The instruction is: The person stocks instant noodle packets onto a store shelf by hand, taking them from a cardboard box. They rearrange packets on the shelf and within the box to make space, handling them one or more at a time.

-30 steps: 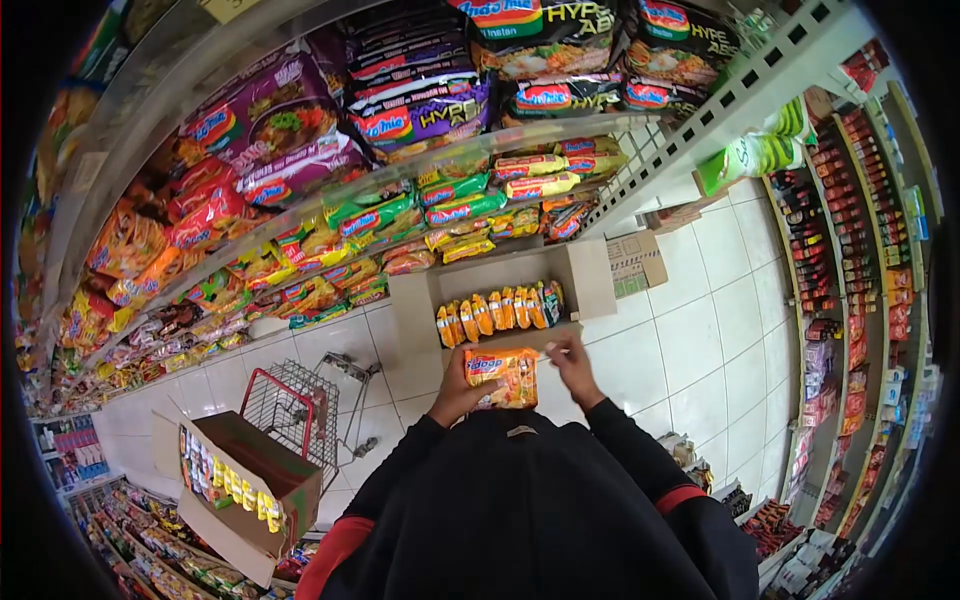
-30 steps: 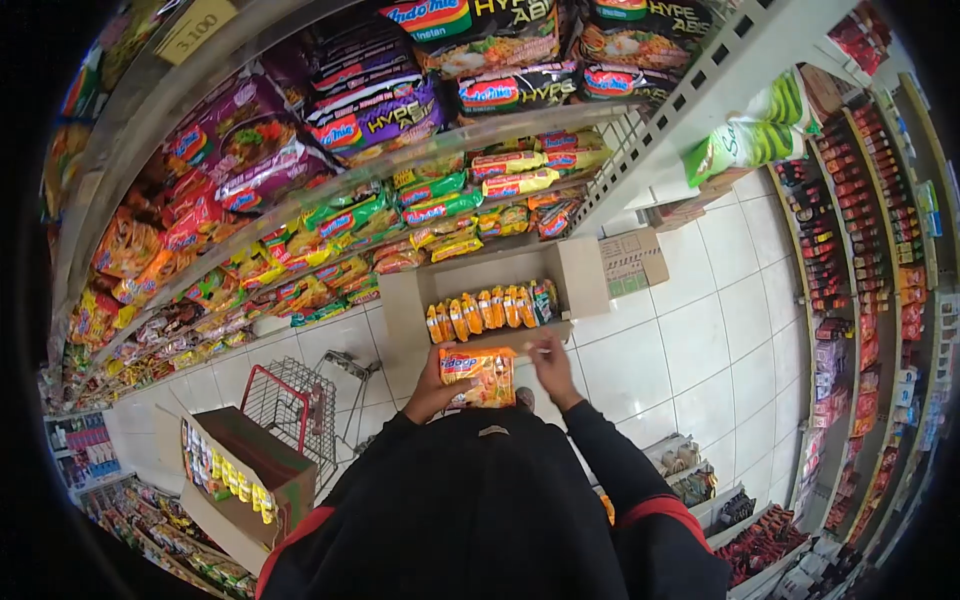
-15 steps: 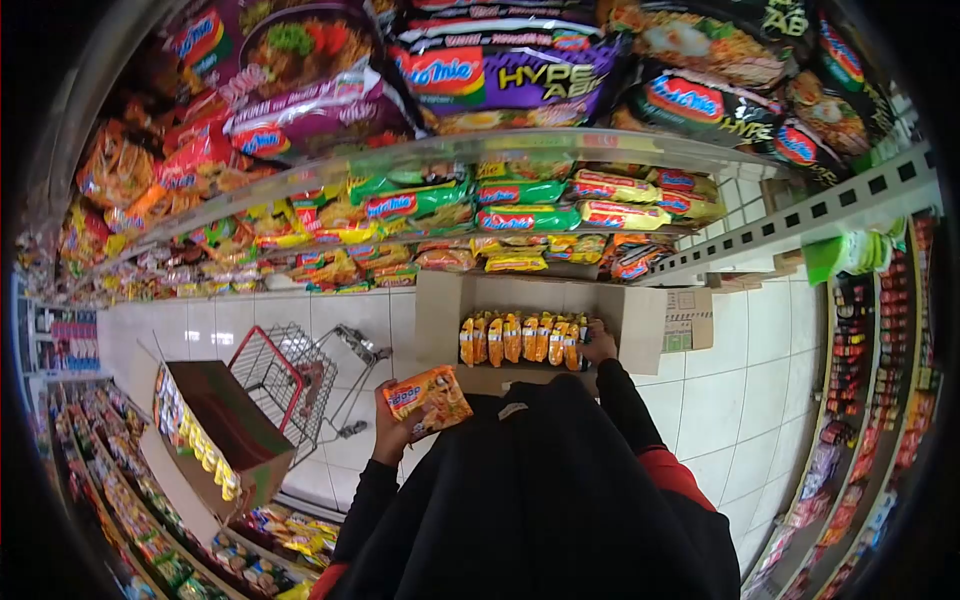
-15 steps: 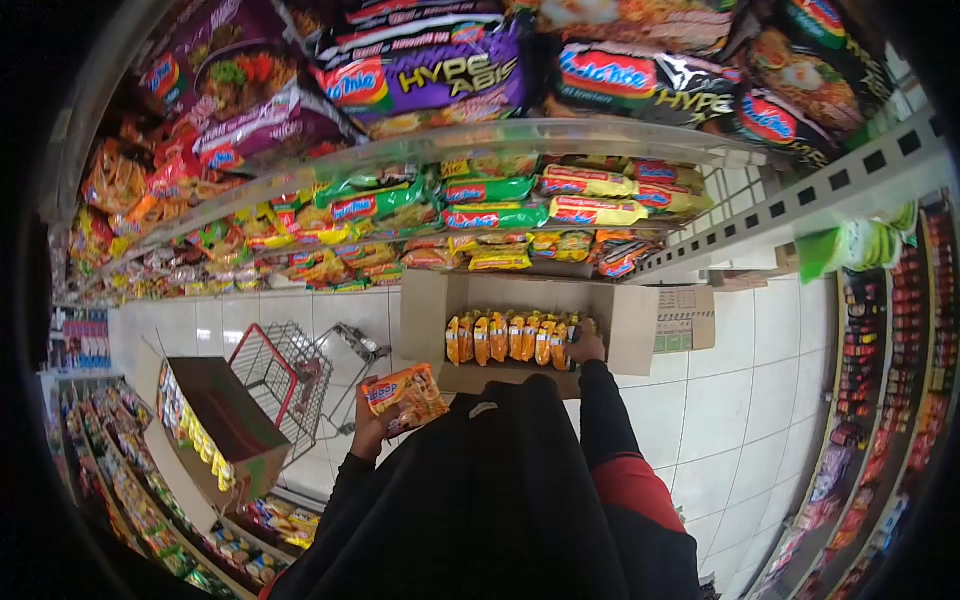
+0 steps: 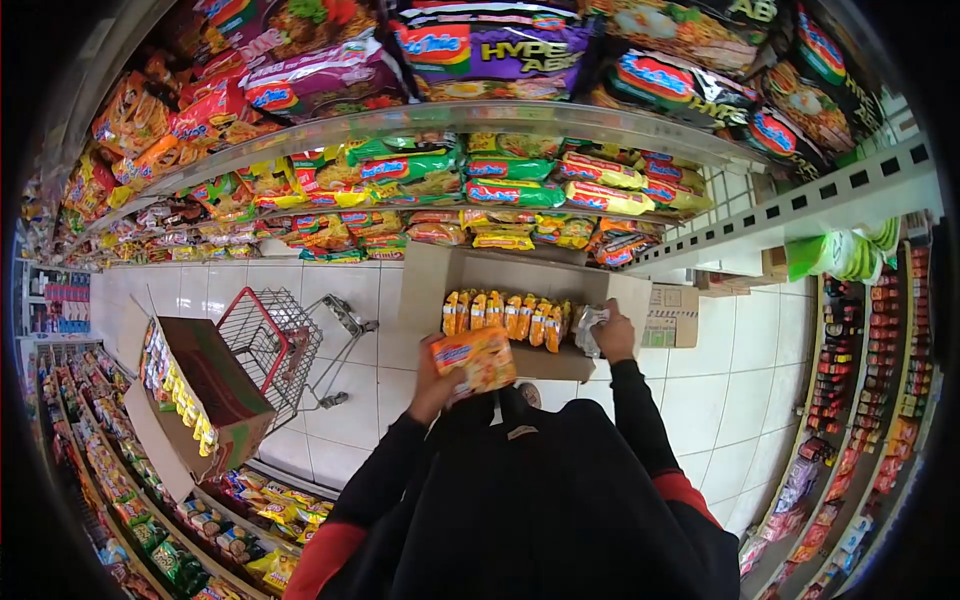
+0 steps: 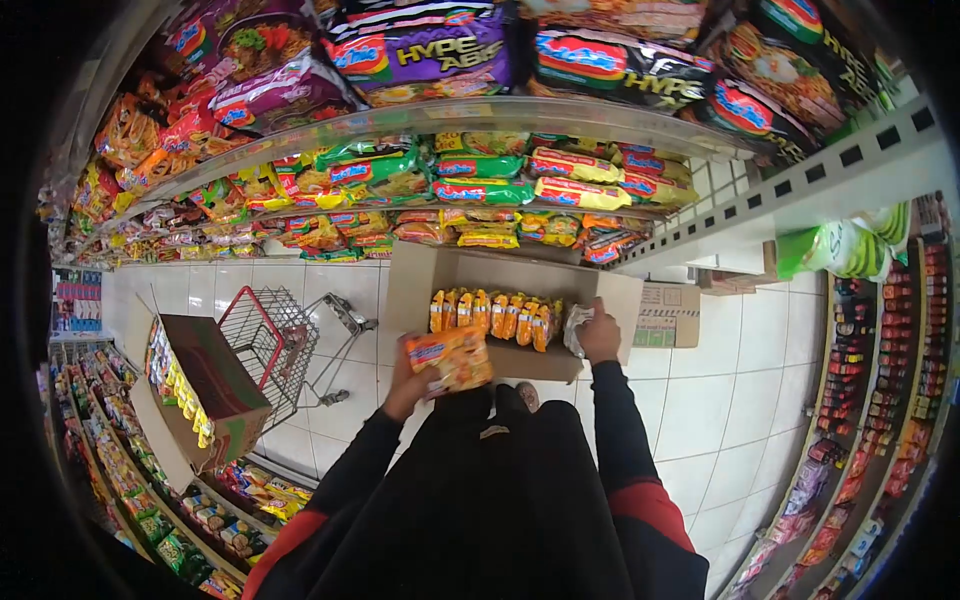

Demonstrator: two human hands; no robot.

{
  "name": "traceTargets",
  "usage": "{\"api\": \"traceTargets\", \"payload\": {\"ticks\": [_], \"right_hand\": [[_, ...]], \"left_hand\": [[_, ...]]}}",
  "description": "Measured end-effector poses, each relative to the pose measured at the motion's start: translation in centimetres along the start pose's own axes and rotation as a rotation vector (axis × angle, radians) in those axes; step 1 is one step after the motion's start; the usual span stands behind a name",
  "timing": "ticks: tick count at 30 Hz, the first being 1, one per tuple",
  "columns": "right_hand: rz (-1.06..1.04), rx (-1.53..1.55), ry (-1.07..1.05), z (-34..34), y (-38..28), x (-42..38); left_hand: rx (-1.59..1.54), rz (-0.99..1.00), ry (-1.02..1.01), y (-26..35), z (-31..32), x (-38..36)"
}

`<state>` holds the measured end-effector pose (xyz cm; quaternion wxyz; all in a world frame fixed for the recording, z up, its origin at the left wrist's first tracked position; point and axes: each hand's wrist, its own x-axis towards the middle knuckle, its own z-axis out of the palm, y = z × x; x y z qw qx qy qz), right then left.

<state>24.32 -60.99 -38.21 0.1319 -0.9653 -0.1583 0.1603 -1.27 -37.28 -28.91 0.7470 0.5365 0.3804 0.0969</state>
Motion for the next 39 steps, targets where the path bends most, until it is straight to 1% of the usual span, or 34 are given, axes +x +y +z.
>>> {"api": "traceTargets", "payload": {"ticks": [1, 3, 5, 6, 8, 9, 11, 12, 14, 16, 18, 19, 20, 22, 23, 24, 26, 27, 28, 30, 31, 32, 34, 35, 36, 38, 39], "right_hand": [[-0.013, 0.109, 0.013, -3.0, 0.2, -1.2], [-0.034, 0.286, 0.072, -7.9, 1.3, -3.5], [-0.066, 0.362, 0.169, -10.7, 3.3, -6.6], [-0.001, 0.439, 0.127, -11.8, 4.1, -8.0], [0.078, 0.475, 0.110, -12.8, 6.1, -10.3], [0.115, 0.467, 0.098, -13.1, 7.1, -11.3], [0.188, 0.446, 0.080, -12.9, 9.2, -13.0], [0.177, 0.463, 0.089, -12.8, 9.9, -13.6], [0.105, 0.501, 0.139, -12.2, 11.4, -14.2], [0.123, 0.498, 0.117, -12.0, 12.3, -14.2], [0.136, 0.497, 0.091, -12.2, 12.4, -13.8], [0.165, 0.497, 0.058, -12.6, 12.0, -13.4], [0.189, 0.498, 0.025, -12.8, 11.7, -13.0], [0.135, 0.519, 0.044, -12.4, 11.6, -12.3], [0.122, 0.544, 0.047, -12.1, 11.4, -11.8], [0.112, 0.569, 0.048, -11.8, 11.2, -11.5], [0.099, 0.563, 0.029, -11.2, 10.8, -10.7], [0.093, 0.556, 0.015, -11.0, 10.5, -10.4], [0.086, 0.553, 0.011, -10.8, 10.1, -10.0], [0.043, 0.522, 0.009, -10.5, 9.3, -9.4], [0.018, 0.525, 0.019, -10.3, 8.9, -9.2], [0.014, 0.522, 0.016, -10.2, 8.4, -9.0], [0.027, 0.552, -0.031, -9.8, 7.5, -8.6], [-0.004, 0.549, -0.023, -9.4, 7.3, -8.3], [-0.010, 0.546, -0.023, -9.1, 6.9, -8.1], [-0.028, 0.518, 0.005, -8.6, 6.3, -7.8], [-0.038, 0.516, 0.036, -8.0, 6.2, -7.6]], "left_hand": [[0.029, 0.055, -0.049, -1.1, 2.0, 1.3], [0.180, 0.146, -0.080, -3.5, 6.6, 4.0], [0.256, 0.358, -0.133, -6.0, 11.5, 6.4], [0.256, 0.356, -0.137, -6.0, 13.8, 6.8], [0.791, 0.350, -0.046, -5.9, 17.9, 7.4], [0.787, 0.355, -0.054, -6.3, 19.5, 7.7], [1.018, 0.083, -0.061, -7.5, 22.2, 8.0], [1.015, 0.083, -0.075, -8.5, 23.1, 8.3], [1.237, 0.051, -0.021, -10.6, 24.3, 8.8], [1.214, 0.016, -0.062, -12.2, 24.8, 9.0], [1.367, 0.113, 0.021, -13.8, 25.0, 9.3], [1.353, 0.034, -0.078, -14.1, 24.6, 9.7], [1.353, 0.030, -0.077, -14.5, 24.6, 9.6], [1.390, 0.115, -0.009, -14.8, 24.2, 9.4], [1.313, 0.176, -0.125, -14.9, 23.7, 9.2], [1.313, 0.173, -0.117, -15.5, 23.4, 8.8], [1.726, 0.589, -0.006, -18.5, 22.8, 8.7], [1.705, 0.530, -0.094, -18.0, 22.5, 8.7], [1.703, 0.525, -0.086, -17.5, 22.6, 8.7], [1.614, 0.121, -0.428, -15.6, 23.2, 8.8], [1.512, 0.163, -0.386, -15.5, 23.1, 9.1], [1.509, 0.160, -0.382, -14.9, 23.0, 9.5], [1.381, 0.479, -0.250, -14.5, 22.5, 10.7], [1.367, 0.516, -0.262, -14.6, 22.2, 11.3], [1.363, 0.516, -0.256, -14.3, 22.1, 11.7], [1.346, 0.336, -0.476, -13.6, 21.7, 12.4], [1.343, 0.333, -0.468, -13.6, 21.5, 12.4]]}}
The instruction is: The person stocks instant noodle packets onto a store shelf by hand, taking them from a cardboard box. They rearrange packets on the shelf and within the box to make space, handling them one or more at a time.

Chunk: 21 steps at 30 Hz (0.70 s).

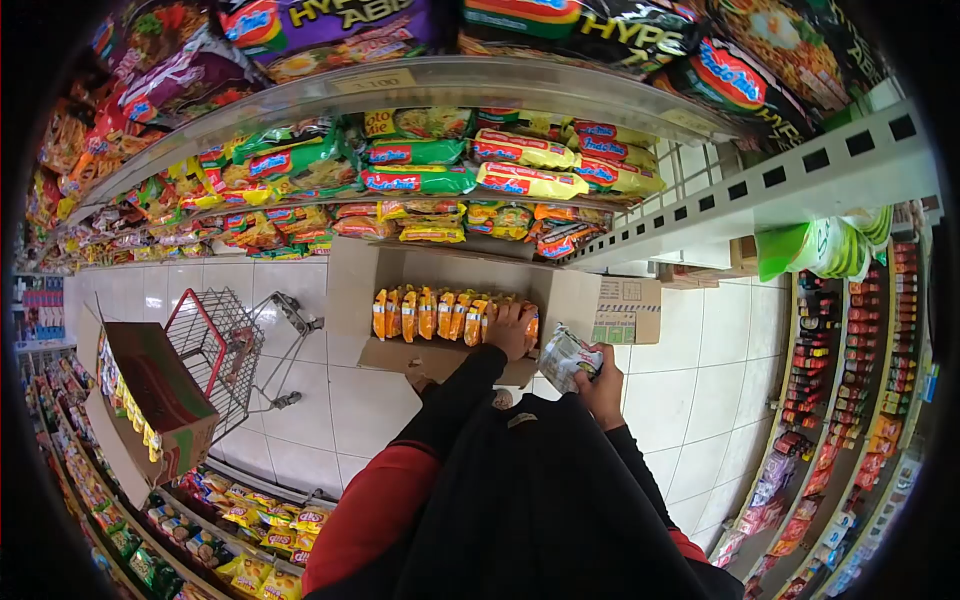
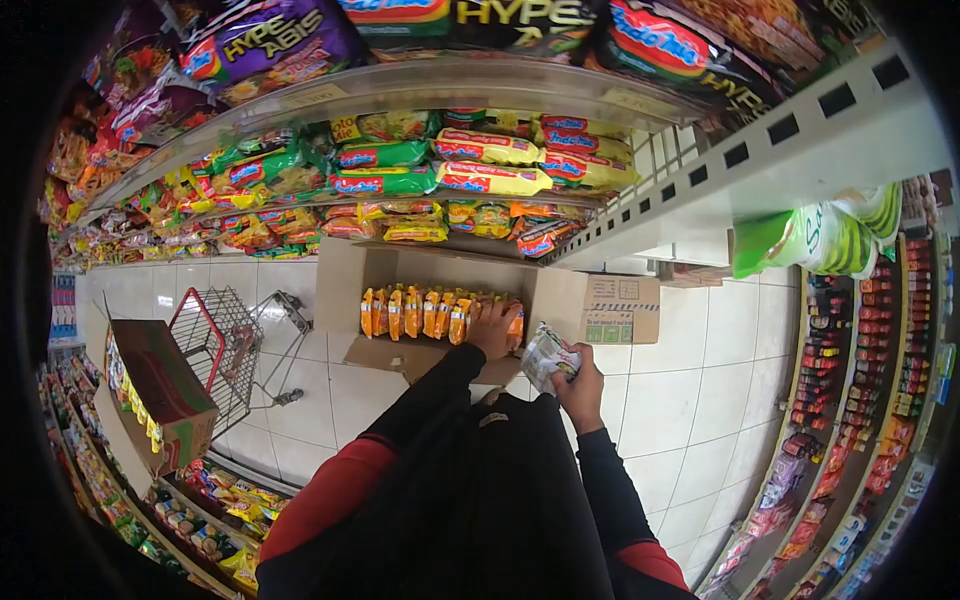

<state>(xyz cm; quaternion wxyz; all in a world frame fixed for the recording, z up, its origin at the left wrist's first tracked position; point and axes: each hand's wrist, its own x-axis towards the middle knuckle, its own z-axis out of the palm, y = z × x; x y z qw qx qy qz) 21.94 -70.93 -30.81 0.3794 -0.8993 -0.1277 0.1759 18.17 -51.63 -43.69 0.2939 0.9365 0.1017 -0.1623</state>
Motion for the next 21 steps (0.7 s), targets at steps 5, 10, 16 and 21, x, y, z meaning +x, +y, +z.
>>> {"api": "traceTargets", "payload": {"ticks": [5, 10, 16, 21], "right_hand": [[0.011, 0.048, -0.002, 0.6, -1.5, 0.8], [-0.151, -0.011, -0.022, -0.4, -5.6, 1.5], [-0.325, -0.011, -0.287, 0.1, -13.3, 1.3], [-0.437, 0.274, -0.512, 4.0, -20.8, 0.3]], "left_hand": [[0.037, 0.104, 0.239, 0.2, -2.1, -3.3], [-0.078, 0.076, 0.226, 0.1, -6.7, -11.6], [-0.240, -0.241, 0.448, -4.9, -10.6, -27.3], [-0.231, -0.509, 0.783, -6.2, -17.4, -42.6]]}}
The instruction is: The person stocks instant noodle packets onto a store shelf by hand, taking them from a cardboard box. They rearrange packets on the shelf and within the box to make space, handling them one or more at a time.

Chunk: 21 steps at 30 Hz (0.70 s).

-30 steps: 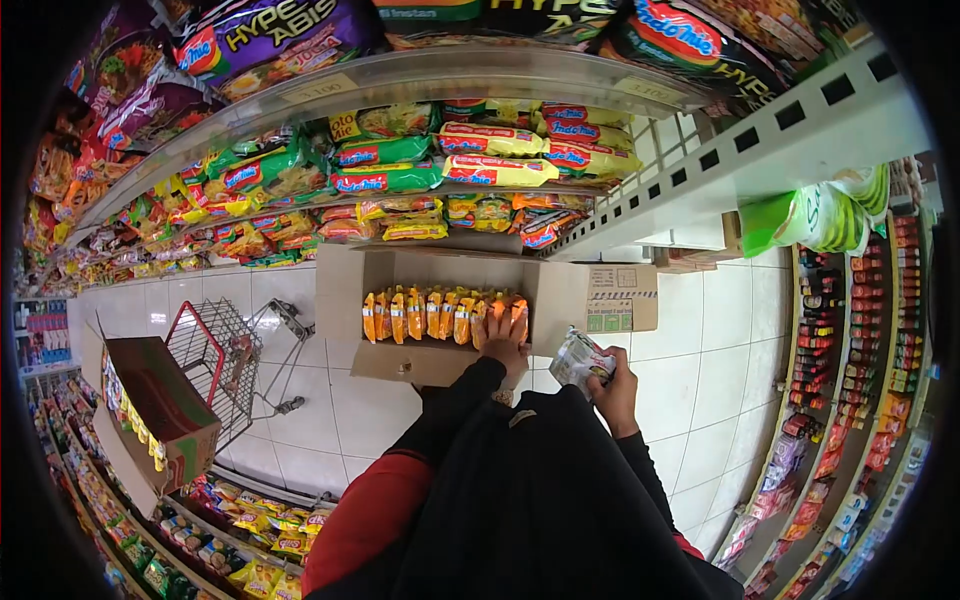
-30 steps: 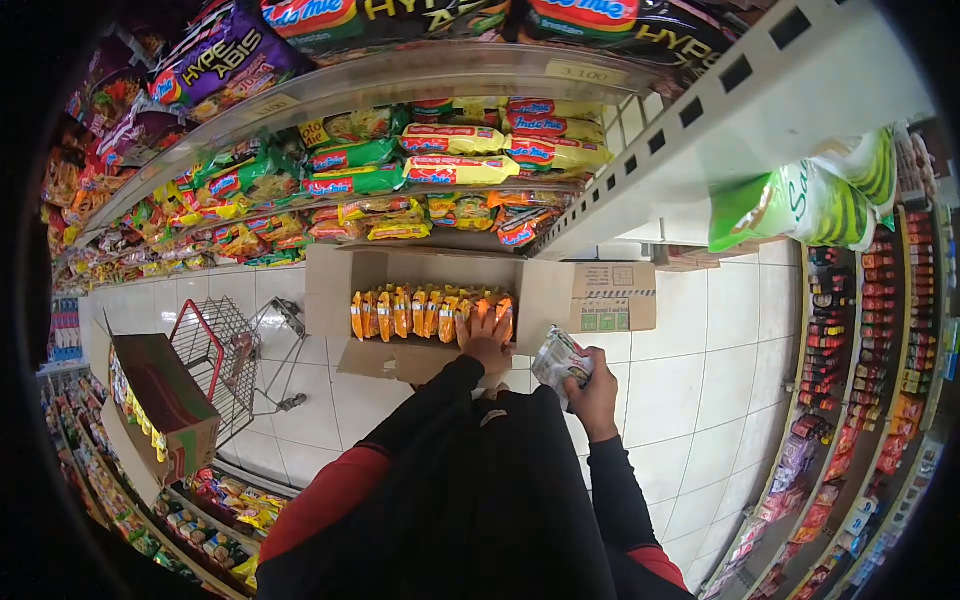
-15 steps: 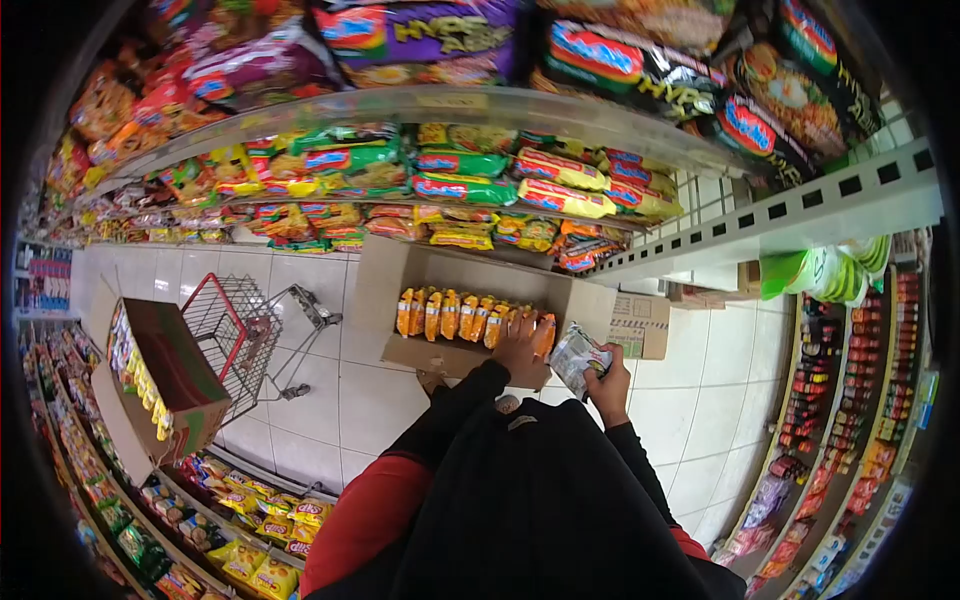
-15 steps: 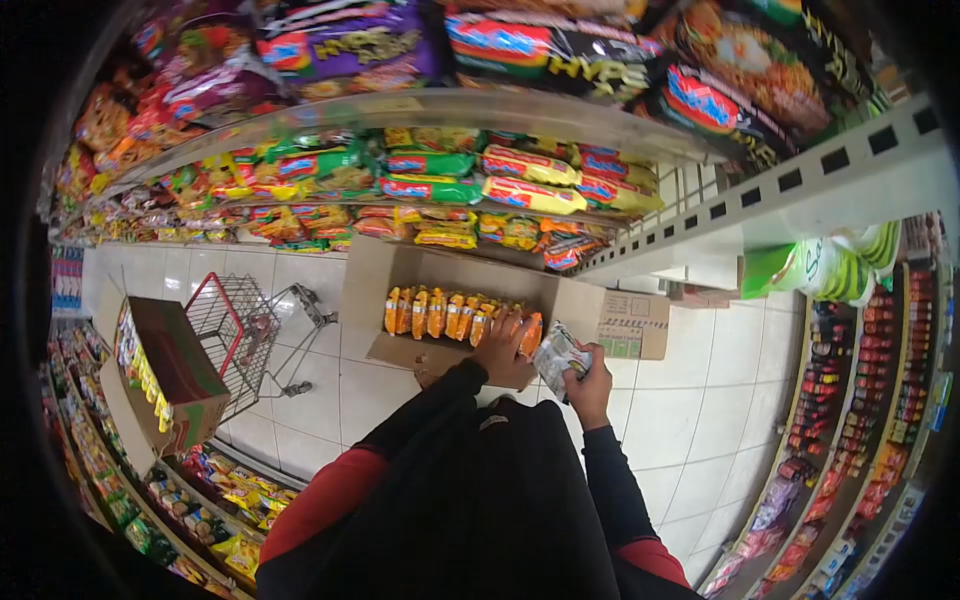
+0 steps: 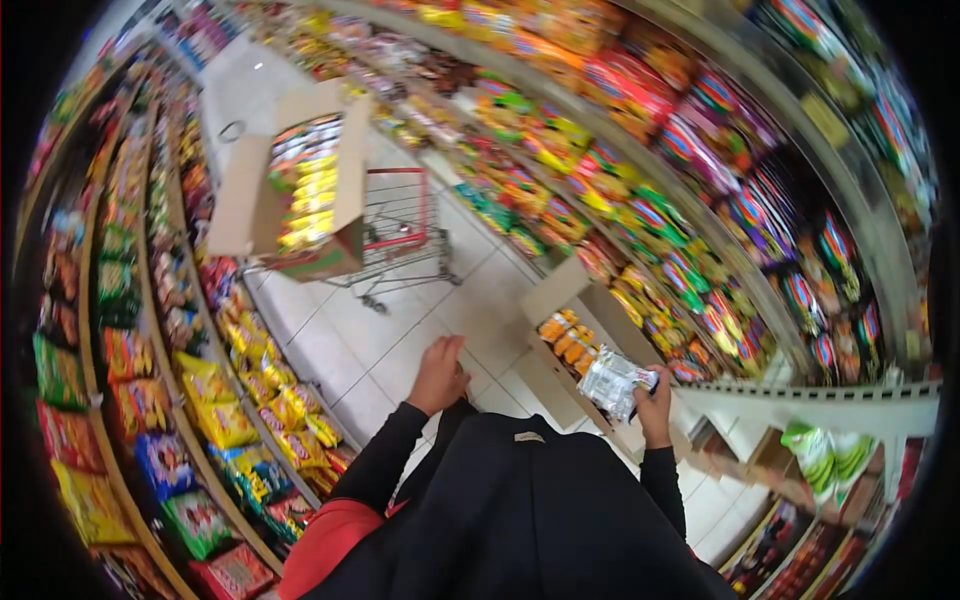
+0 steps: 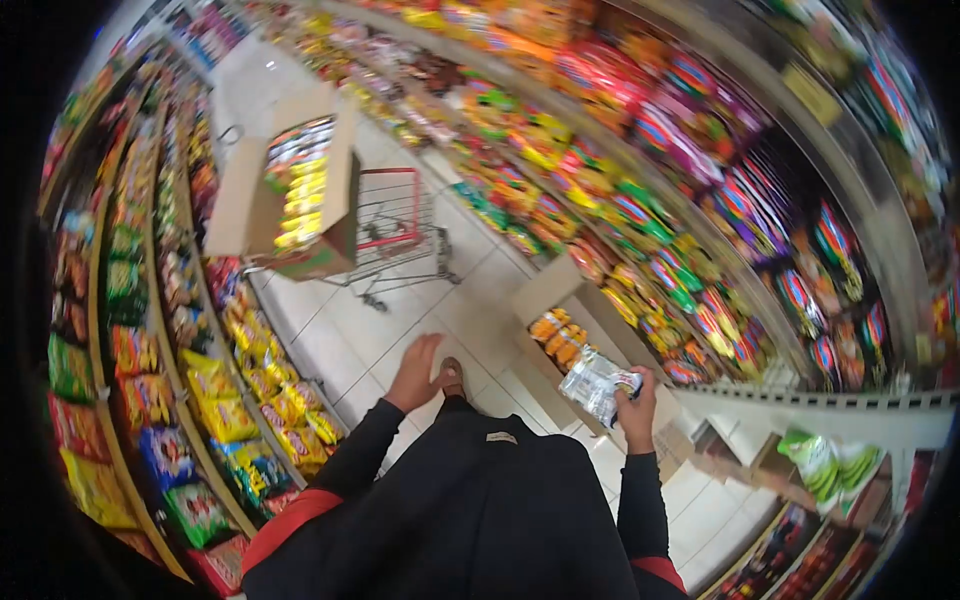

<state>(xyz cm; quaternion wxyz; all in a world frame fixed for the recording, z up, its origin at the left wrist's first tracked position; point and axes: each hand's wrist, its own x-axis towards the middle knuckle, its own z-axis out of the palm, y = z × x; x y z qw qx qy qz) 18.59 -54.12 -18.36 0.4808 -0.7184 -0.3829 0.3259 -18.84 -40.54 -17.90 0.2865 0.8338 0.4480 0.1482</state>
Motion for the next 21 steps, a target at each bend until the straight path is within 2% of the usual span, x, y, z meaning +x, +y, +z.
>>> {"api": "traceTargets", "payload": {"ticks": [2, 4, 6, 8, 12, 14, 16, 18, 21], "right_hand": [[0.093, 0.183, -0.049, 2.8, -4.1, 1.7], [0.151, 0.518, -0.136, 6.3, -7.7, 3.3], [0.213, 0.715, -0.207, 10.4, -12.6, 4.9], [0.127, 0.756, -0.269, 15.3, -16.6, 6.6], [0.028, 0.727, -0.274, 26.9, -25.5, 8.9], [0.017, 0.627, -0.344, 32.4, -27.6, 11.3], [-0.030, 0.608, -0.457, 38.8, -31.0, 13.0], [-0.070, 0.527, -0.547, 45.0, -33.5, 15.0], [-0.284, 0.284, -0.584, 52.2, -35.9, 17.9]], "left_hand": [[0.048, -0.098, 0.239, -2.0, -5.3, -1.7], [0.096, -0.152, 0.413, -4.6, -9.8, -3.5], [0.137, -0.174, 0.549, -7.4, -14.3, -4.9], [0.159, -0.230, 0.640, -10.0, -18.7, -5.5], [0.292, -0.266, 0.615, -17.6, -26.0, -3.7], [0.319, -0.325, 0.564, -21.0, -29.1, -1.9], [0.477, -0.392, 0.353, -22.9, -32.0, -0.2], [0.479, -0.419, 0.300, -25.2, -33.5, 0.8], [0.348, -0.470, 0.203, -27.8, -34.1, 1.6]]}}
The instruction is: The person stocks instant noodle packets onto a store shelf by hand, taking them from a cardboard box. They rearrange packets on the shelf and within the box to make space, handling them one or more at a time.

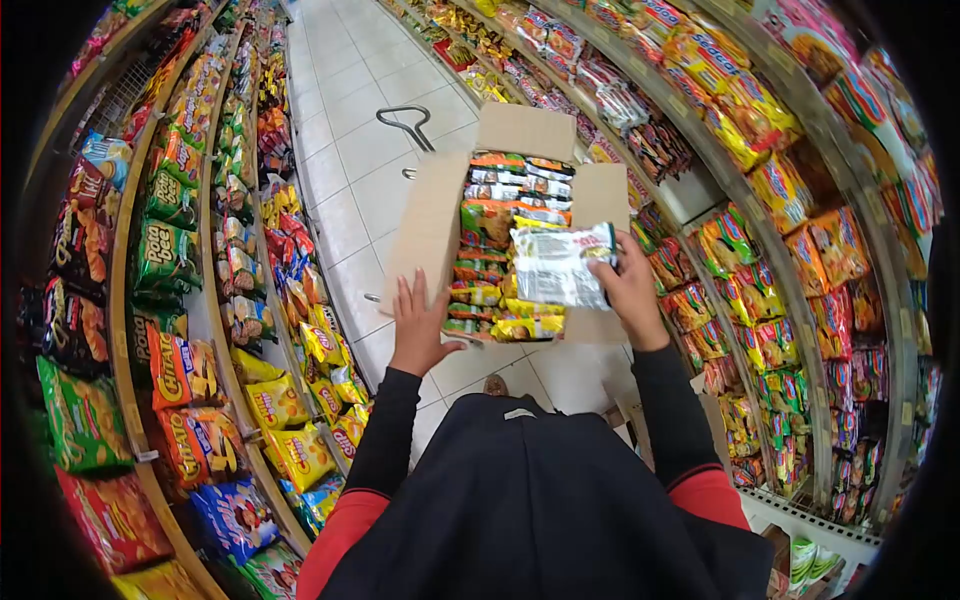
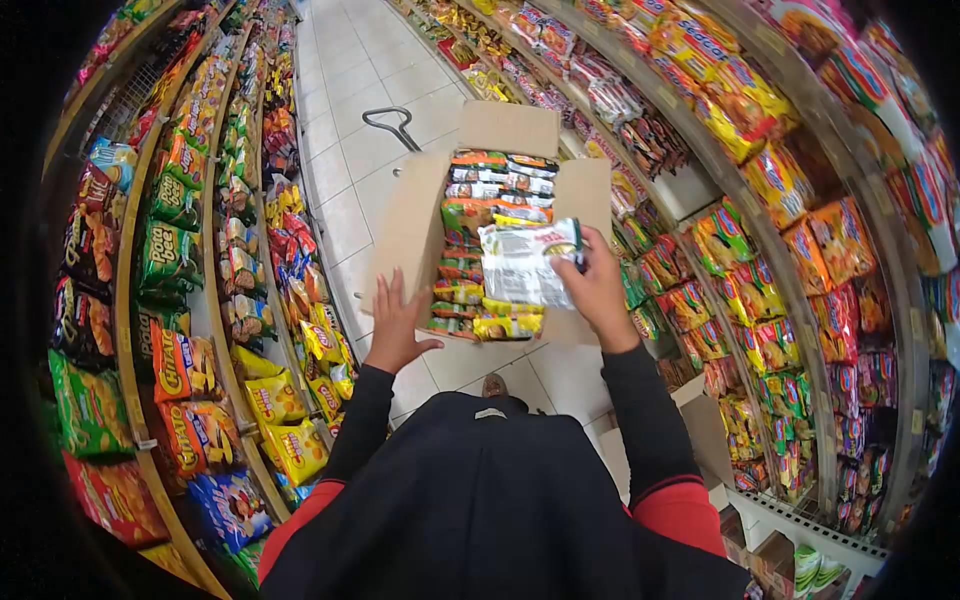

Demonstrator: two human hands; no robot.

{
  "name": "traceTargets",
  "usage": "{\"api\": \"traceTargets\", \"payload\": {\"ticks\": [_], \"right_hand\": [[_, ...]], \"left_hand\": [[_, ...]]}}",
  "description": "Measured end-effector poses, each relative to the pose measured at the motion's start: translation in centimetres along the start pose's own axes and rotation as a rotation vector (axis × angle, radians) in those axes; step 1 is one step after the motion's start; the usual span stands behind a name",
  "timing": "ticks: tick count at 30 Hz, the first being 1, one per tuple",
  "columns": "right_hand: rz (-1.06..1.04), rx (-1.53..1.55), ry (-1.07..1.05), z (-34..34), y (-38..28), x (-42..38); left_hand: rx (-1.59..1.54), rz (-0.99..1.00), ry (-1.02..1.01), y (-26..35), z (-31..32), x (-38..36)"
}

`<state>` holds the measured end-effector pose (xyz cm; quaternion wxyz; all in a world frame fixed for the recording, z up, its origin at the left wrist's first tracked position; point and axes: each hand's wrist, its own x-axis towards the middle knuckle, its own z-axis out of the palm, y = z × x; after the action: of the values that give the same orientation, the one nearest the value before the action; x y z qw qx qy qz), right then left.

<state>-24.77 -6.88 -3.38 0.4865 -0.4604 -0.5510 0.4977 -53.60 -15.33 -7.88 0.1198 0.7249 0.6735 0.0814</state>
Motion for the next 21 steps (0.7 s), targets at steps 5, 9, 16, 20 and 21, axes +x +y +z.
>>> {"api": "traceTargets", "payload": {"ticks": [5, 9, 16, 20, 21], "right_hand": [[-0.117, -0.336, -0.068, 5.4, 2.3, 7.4], [-0.178, -0.696, -0.245, 9.0, 2.8, 10.1], [-0.358, -1.001, -0.462, 12.8, 6.9, 12.5], [-0.388, -0.929, -0.428, 13.0, 6.1, 10.0], [-0.379, -0.927, -0.429, 12.9, 5.1, 9.1]], "left_hand": [[-0.430, 0.086, 0.020, -3.1, 3.9, 0.9], [-0.479, 0.043, -0.023, -3.2, 3.7, 1.2], [-0.499, 0.074, 0.031, -3.4, 3.9, 1.3], [-0.495, 0.084, 0.066, -3.6, 4.1, 1.5], [-0.496, 0.082, 0.057, -3.7, 4.2, 1.5]]}}
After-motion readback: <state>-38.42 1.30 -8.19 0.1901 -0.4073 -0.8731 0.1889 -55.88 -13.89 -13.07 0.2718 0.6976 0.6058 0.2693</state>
